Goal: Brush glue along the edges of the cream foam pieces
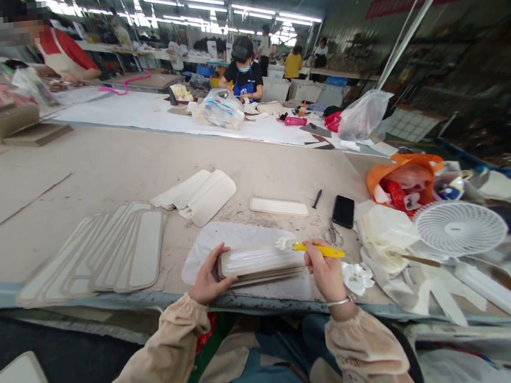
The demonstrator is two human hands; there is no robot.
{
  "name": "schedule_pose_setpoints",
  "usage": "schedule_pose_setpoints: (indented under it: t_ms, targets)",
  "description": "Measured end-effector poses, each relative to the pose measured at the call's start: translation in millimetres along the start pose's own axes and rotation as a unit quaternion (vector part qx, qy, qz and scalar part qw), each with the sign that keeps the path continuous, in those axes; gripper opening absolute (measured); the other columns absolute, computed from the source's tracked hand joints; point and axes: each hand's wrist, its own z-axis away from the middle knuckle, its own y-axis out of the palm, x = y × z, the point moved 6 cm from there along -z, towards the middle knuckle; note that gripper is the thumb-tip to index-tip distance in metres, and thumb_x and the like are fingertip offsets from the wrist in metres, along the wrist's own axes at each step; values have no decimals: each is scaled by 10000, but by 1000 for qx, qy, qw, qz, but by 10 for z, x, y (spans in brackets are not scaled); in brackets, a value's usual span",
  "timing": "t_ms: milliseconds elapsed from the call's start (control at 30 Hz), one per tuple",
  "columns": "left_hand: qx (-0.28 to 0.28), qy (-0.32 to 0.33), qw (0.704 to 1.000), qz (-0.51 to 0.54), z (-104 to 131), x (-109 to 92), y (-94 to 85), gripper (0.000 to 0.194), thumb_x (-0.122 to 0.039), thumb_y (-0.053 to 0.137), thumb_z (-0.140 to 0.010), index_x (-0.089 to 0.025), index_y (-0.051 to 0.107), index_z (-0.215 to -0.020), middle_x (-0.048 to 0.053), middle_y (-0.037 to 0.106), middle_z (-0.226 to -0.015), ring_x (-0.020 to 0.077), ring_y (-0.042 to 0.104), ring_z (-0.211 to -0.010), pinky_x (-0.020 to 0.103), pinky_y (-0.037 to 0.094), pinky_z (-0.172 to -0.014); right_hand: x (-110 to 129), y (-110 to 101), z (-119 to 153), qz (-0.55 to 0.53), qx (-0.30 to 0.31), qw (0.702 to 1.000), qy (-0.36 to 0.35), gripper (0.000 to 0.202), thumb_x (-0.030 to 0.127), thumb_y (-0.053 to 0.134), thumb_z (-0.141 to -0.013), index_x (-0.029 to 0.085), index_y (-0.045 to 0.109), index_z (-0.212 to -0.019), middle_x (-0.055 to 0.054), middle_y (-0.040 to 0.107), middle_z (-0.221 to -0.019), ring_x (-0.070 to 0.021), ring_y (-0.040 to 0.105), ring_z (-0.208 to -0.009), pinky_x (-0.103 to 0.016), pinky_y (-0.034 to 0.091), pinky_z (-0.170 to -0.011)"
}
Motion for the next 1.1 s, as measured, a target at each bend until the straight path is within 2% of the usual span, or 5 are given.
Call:
schedule_pose_setpoints:
  t_ms: [167,300,767,933,1100]
  targets:
    - [-1,-2,1000,-11,2,-9,3,879,-374,792,-706,-191,368,-1454,152,553,-1334,310,534,-1244,517,389,-1106,95,911,336,-127,171,976,43,316,516,542,-876,207,574,-927,53,529,-549,-113,426,-430,-235,343,-440]
    - [5,-11,1000,3,1,-13,14,895,-386,792,-706,-202,351,-1464,161,542,-1343,305,550,-1225,517,409,-1088,70,1157,423,-89,226,970,9,281,479,493,-914,219,594,-944,47,557,-557,-122,456,-442,-237,355,-455]
    - [-5,-14,999,-37,34,123,-43,857,-378,790,-721,-230,367,-1452,137,531,-1381,328,468,-1323,536,317,-1156,-215,-592,-27,-58,-101,993,17,315,492,583,-848,190,579,-937,48,541,-573,-122,433,-450,-259,357,-452]
    - [7,7,997,-83,16,131,-104,813,-359,773,-747,-266,373,-1448,107,513,-1417,335,406,-1378,539,246,-1196,-379,-697,-86,-77,-132,988,0,414,538,620,-815,185,599,-1031,-20,663,-769,-163,601,-636,-281,494,-571]
    - [30,36,986,-159,-87,-78,-113,752,-385,765,-751,-248,430,-1410,106,530,-1413,327,413,-1379,538,302,-1170,-534,-460,-189,26,-56,996,-72,305,480,595,-851,208,594,-988,-57,696,-977,-211,661,-894,-349,519,-812]
